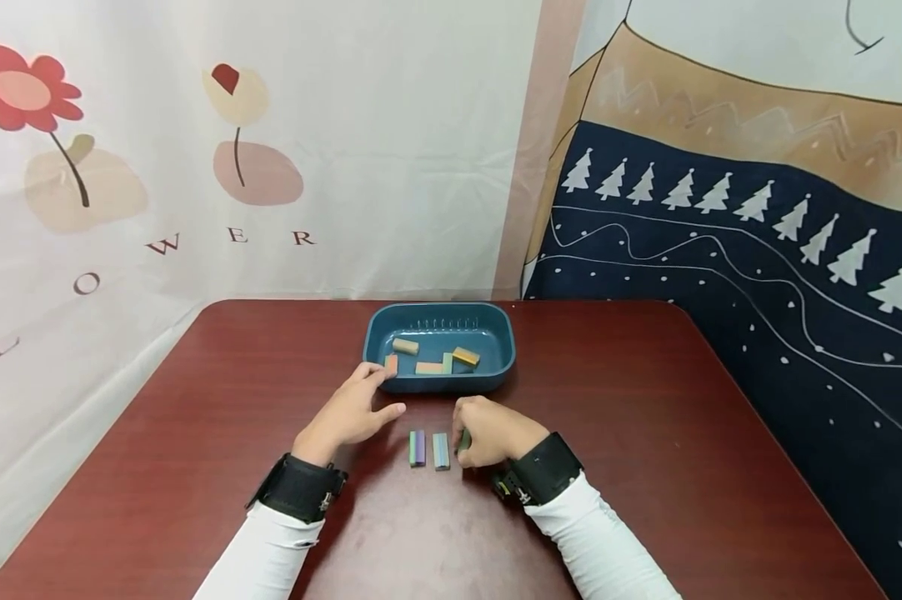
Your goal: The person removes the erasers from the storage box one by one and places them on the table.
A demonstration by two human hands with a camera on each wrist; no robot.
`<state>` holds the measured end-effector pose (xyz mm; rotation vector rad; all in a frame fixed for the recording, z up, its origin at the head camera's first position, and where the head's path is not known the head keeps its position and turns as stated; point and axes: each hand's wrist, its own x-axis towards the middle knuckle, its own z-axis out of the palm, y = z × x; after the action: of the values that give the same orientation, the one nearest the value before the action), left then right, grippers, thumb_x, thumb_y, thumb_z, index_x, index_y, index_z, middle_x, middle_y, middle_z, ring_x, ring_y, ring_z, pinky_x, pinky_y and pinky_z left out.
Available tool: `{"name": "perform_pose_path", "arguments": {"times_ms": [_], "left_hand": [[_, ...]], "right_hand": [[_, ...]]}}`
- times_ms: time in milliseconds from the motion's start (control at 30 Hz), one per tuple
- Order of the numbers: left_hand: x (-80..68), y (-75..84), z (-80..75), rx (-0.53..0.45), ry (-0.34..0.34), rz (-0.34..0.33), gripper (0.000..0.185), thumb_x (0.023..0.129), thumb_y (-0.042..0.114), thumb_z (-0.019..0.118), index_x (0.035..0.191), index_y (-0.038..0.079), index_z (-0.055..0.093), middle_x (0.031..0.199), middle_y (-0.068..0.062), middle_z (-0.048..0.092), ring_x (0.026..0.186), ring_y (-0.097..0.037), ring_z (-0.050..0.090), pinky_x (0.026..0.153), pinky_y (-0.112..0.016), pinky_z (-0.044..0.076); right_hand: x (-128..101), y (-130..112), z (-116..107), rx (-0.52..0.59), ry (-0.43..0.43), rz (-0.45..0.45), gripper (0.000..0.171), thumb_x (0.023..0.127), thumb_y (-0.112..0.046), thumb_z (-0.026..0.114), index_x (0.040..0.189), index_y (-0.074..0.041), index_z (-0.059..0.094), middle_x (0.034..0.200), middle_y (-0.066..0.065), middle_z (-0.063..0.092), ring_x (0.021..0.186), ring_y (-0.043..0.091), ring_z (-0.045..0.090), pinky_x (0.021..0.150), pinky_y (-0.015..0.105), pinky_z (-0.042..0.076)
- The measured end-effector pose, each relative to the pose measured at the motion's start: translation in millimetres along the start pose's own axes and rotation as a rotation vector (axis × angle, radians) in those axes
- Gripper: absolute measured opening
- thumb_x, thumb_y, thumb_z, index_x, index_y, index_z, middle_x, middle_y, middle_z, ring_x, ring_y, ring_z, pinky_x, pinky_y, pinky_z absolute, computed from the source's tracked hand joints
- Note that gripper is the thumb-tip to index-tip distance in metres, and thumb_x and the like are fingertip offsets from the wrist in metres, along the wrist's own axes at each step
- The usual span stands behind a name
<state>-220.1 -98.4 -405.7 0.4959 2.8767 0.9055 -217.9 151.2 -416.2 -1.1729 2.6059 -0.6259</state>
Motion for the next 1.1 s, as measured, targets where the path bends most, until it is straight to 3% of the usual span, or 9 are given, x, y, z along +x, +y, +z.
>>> {"name": "perform_pose_path", "arguments": {"times_ms": [533, 1100], "left_hand": [[-1.1, -1.8, 2.6, 0.007, 0.000, 0.000, 0.061, 0.093, 0.032, 0.067, 0.144, 0.005, 0.046, 0.139, -0.013, 0.039, 0.120, -0.031, 0.051, 0.098, -0.048, 0.043], [1.8, -1.8, 2.9, 0.008, 0.032, 0.011, 0.057, 0.092, 0.029, 0.068, 0.140, 0.003, 0.049, 0.136, -0.013, 0.042, 0.119, -0.031, 0.051, 0.098, -0.047, 0.042]], "right_hand": [[3.6, 1.0, 8.4, -0.063, 0.012, 0.011, 0.023, 0.077, -0.014, 0.079, 0.075, -0.018, 0.056, 0.075, -0.009, 0.047, 0.067, 0.006, 0.045, 0.059, 0.023, 0.042], [3.3, 1.7, 1.5, -0.027, 0.009, -0.004, 0.019, 0.083, -0.017, 0.076, 0.080, -0.018, 0.057, 0.080, -0.006, 0.051, 0.069, 0.007, 0.047, 0.060, 0.023, 0.043]]}}
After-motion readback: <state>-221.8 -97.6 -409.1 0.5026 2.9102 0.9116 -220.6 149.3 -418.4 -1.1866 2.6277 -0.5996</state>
